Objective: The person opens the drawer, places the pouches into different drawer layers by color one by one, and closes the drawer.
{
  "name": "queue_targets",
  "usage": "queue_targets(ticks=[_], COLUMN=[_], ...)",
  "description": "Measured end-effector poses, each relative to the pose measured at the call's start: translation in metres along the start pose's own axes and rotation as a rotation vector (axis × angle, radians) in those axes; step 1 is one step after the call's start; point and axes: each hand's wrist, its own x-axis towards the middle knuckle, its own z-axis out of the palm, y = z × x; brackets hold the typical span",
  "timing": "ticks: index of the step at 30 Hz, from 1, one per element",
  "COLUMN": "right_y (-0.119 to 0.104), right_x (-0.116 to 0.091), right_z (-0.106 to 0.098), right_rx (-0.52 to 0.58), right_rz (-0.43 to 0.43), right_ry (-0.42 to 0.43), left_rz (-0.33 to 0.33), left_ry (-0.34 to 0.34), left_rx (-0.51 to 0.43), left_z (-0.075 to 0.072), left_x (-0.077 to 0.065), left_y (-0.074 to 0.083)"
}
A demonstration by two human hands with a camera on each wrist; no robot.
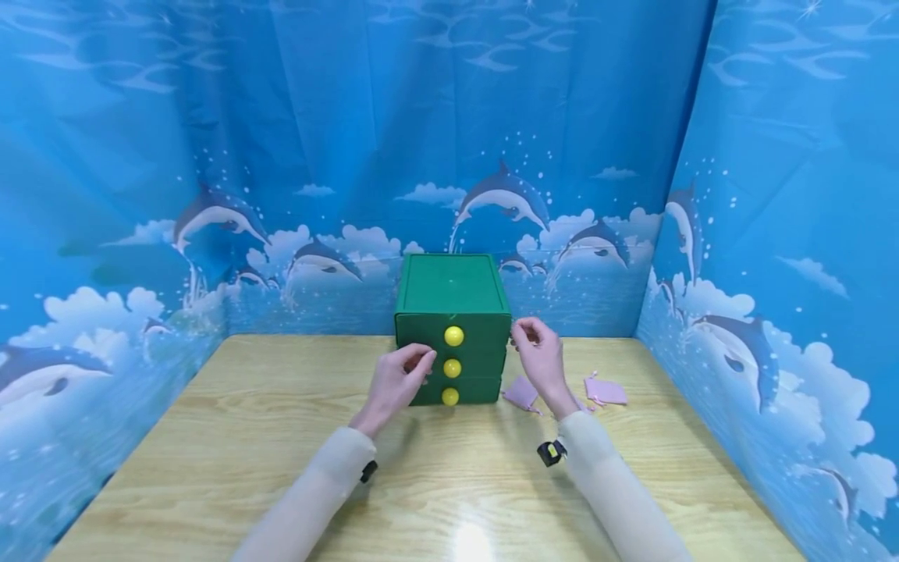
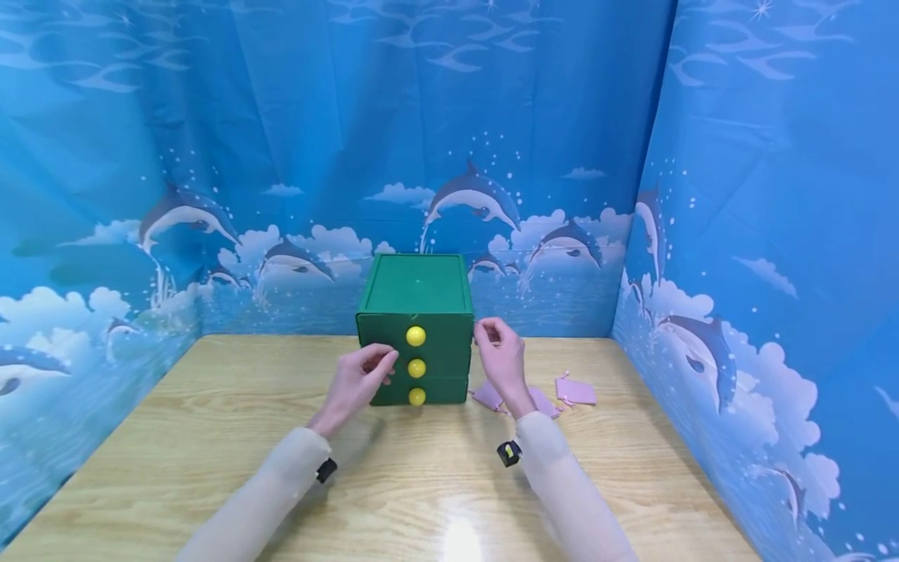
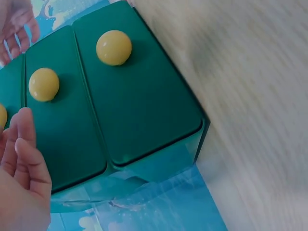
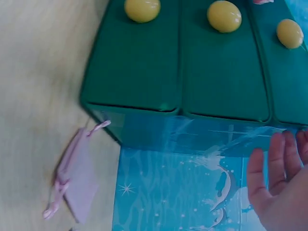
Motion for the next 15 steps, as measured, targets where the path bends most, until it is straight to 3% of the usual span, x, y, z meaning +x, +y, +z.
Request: queue_targets(ticks=[4,7,12,15], right_y=[0.017,0.021,0.026,0.029], right_x=[-0.007,-0.014,-0.022,-0.025], right_z=[0.004,0.006,0.012,0.016], right_rx=[-0.069,-0.095,-0.106,-0.093], right_rz=[-0.073,-0.110,-0.110,-0.039], right_ry=[0.035,0.004,-0.161,-0.321], left_rz=[0.019,0.033,0.045,0.044], left_ry=[0.067,0.151,0.316,0.381], left_rx=[-0.021,-0.041,-0.049,-0.045], left_z=[-0.008,-0.014,-0.024,-0.029], left_x=[0.002,0.007,0.019,0.026], left_y=[0.002,0.006,0.012,0.014])
